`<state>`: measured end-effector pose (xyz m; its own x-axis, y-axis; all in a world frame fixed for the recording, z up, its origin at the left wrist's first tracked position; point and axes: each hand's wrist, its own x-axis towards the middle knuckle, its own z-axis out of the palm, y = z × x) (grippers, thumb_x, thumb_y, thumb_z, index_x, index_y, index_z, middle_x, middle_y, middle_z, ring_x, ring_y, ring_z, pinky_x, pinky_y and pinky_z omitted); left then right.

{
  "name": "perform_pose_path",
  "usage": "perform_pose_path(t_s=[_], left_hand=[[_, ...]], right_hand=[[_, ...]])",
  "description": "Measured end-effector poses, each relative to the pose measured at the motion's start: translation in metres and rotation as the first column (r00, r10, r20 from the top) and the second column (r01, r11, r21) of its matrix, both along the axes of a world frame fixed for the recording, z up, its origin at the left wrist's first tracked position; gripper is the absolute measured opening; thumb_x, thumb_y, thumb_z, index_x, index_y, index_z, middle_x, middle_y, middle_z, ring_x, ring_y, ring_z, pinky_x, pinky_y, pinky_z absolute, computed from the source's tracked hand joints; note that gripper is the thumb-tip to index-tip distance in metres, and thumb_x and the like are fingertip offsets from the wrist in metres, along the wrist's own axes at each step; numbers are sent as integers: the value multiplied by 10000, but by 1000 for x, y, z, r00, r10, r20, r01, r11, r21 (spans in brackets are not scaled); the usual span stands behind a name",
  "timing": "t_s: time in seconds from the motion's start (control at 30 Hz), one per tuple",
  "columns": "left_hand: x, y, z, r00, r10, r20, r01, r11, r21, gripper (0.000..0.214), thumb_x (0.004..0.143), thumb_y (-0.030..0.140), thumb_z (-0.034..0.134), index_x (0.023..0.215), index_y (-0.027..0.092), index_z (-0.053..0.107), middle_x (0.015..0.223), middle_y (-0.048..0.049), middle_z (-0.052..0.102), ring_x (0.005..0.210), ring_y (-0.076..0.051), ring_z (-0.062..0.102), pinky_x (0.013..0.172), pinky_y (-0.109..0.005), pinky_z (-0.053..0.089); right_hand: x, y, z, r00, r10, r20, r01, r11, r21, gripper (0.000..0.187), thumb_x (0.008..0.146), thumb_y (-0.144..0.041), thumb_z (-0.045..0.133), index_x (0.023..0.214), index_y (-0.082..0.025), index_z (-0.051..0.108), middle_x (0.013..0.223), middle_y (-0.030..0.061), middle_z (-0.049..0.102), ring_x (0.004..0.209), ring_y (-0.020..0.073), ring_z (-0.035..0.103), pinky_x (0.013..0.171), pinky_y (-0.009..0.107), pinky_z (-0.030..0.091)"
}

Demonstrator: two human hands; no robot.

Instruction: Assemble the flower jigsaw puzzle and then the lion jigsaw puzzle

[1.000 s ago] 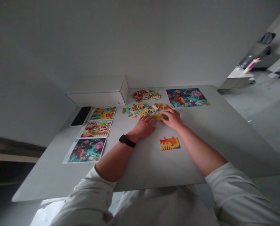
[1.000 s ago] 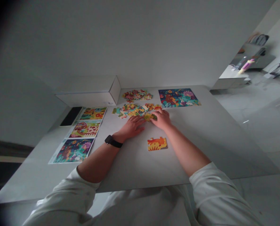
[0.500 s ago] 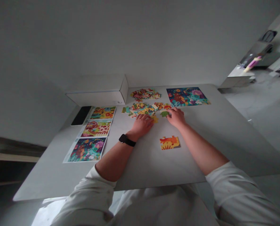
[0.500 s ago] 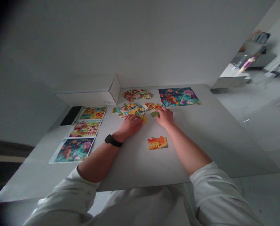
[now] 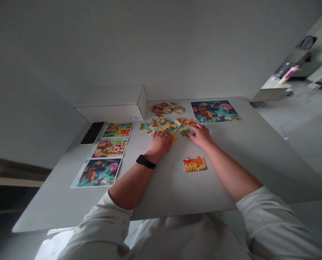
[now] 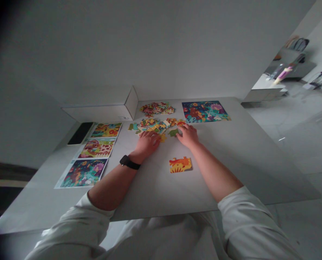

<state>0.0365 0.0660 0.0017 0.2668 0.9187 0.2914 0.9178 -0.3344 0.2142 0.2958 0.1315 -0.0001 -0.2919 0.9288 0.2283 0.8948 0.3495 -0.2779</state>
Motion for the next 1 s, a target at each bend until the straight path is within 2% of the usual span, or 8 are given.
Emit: perform_pose_path(t_s=[0.1, 0.23, 0.43, 0.6, 0.67, 0.8, 0.9, 1.0], left_hand=[[0, 0, 0, 999, 33, 16, -33, 999, 0, 250, 1025, 303, 585, 1111, 270, 817, 1288, -92, 760, 1239, -334, 637, 1185, -570, 428], [-1, 2, -2, 999, 37, 21, -37, 999, 3, 244, 1021, 297, 591, 1116, 270, 814, 1286, -96, 755, 1244, -331, 631, 1191, -571, 422], [0, 1, 1, 998, -51, 26, 52, 999, -15, 288, 1021, 301, 595, 1218, 251, 800, 1347, -106, 733, 1283, -328, 617, 1184, -533, 454], [2, 1, 3, 995, -92, 22, 93, 995, -25, 327, 1025, 291, 587, 1286, 244, 779, 1369, -100, 731, 1262, -319, 634, 1161, -518, 483], [2, 1, 2, 995, -94, 35, 95, 995, -26, 342, 1022, 288, 590, 1309, 236, 768, 1377, -105, 729, 1271, -318, 634, 1173, -516, 479], [1, 2, 1, 994, -95, 54, 97, 995, -34, 384, 1031, 300, 579, 1371, 225, 741, 1395, -115, 722, 1292, -317, 631, 1187, -509, 477], [1, 2, 1, 994, -95, 60, 97, 995, -30, 398, 1027, 297, 580, 1390, 238, 733, 1392, -112, 724, 1304, -315, 628, 1191, -515, 479], [0, 3, -1, 993, -95, 63, 97, 995, -30, 381, 1026, 297, 579, 1364, 260, 752, 1405, -101, 722, 1317, -308, 629, 1195, -511, 481]], right_hand=[[1, 1, -1, 1000, 28, 6, -28, 1000, -12, 361, 977, -347, 698, 1317, -273, 797, 1377, 127, 709, 1278, 343, 622, 1103, 503, 488], [2, 1, -3, 1000, -17, 14, 17, 1000, -8, 329, 970, -346, 696, 1274, -284, 806, 1388, 128, 700, 1280, 352, 611, 1097, 523, 479], [6, 6, -5, 997, -78, -11, 78, 996, 47, 461, 1002, -303, 582, 1442, -226, 693, 1441, 178, 693, 1327, 379, 592, 1101, 538, 464], [6, 9, -9, 998, -61, 20, 60, 998, 22, 564, 990, -212, 525, 1549, -185, 596, 1530, 185, 665, 1458, 378, 527, 1219, 614, 352], [6, 9, -10, 995, -89, 34, 88, 996, 31, 559, 981, -224, 537, 1535, -201, 611, 1468, 184, 703, 1404, 388, 563, 1209, 626, 351], [9, 8, -7, 988, -150, 27, 147, 986, 77, 520, 969, -225, 544, 1472, -199, 674, 1301, 193, 753, 1216, 381, 641, 1109, 547, 439], [11, 8, -6, 988, -155, 21, 153, 985, 81, 496, 969, -221, 546, 1436, -201, 713, 1320, 193, 731, 1201, 376, 639, 1076, 520, 467], [12, 8, -7, 995, -97, 12, 96, 993, 70, 430, 988, -223, 536, 1347, -233, 772, 1376, 164, 711, 1247, 355, 625, 1128, 519, 449]])
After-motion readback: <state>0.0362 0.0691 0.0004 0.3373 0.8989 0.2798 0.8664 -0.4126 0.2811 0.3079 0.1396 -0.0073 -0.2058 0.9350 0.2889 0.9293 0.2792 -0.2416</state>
